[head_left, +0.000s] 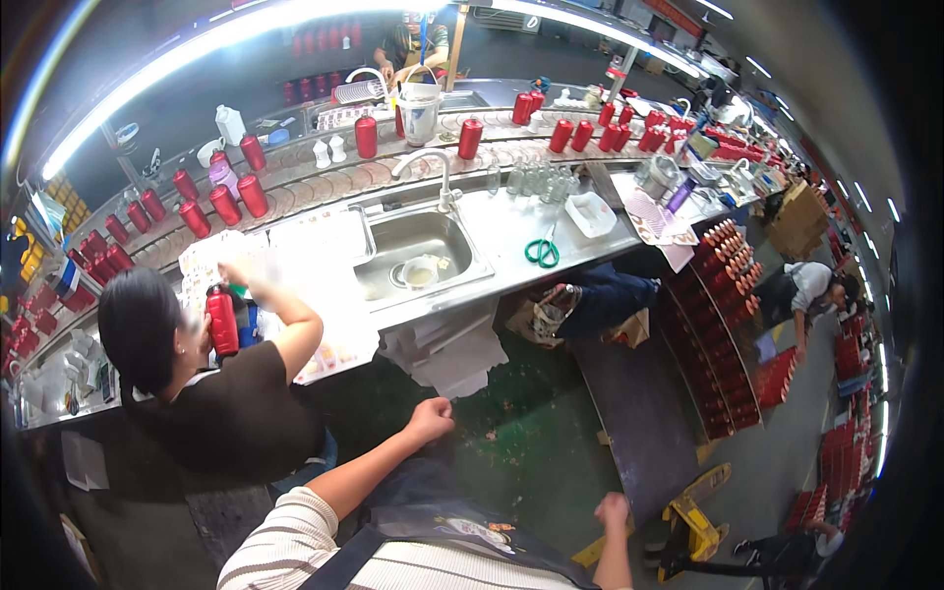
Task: The person washes a stack of printed paper sheets in a sink, repeatedly submerging and agitating them under running water. They then lift the wet sheets, separate them, and place them into a metal tray on the counter.
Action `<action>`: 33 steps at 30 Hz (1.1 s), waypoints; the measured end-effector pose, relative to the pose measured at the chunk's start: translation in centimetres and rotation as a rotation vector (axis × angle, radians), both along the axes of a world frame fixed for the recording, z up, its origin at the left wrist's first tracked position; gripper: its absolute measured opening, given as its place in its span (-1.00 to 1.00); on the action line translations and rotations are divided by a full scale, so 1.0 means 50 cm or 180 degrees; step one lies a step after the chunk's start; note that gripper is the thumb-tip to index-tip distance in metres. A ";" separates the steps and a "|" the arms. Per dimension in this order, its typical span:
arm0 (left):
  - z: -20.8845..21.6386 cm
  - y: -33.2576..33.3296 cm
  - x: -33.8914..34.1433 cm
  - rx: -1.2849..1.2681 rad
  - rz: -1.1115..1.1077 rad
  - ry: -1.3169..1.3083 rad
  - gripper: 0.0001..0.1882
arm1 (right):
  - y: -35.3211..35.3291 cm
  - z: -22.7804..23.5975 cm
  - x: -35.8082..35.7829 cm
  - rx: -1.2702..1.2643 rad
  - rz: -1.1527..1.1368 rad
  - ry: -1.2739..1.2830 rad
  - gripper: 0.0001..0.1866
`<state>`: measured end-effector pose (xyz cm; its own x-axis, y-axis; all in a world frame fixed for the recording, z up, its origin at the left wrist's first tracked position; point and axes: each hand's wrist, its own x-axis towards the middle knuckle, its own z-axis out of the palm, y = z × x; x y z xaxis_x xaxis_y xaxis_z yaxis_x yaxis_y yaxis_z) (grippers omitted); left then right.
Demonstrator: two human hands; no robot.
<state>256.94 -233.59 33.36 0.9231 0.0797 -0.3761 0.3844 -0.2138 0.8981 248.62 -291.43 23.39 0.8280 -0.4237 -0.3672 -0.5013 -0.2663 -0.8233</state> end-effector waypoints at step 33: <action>-0.132 0.124 0.806 -0.0522 0.1644 0.0271 -0.74 | 0.815 0.127 1.298 0.0389 0.3726 -0.0113 -0.73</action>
<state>297.23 -227.39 26.78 0.7452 0.4486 -0.4934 0.4750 0.1623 0.8649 313.54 -250.67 29.77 0.6996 0.6380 -0.3217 0.0200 -0.4675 -0.8837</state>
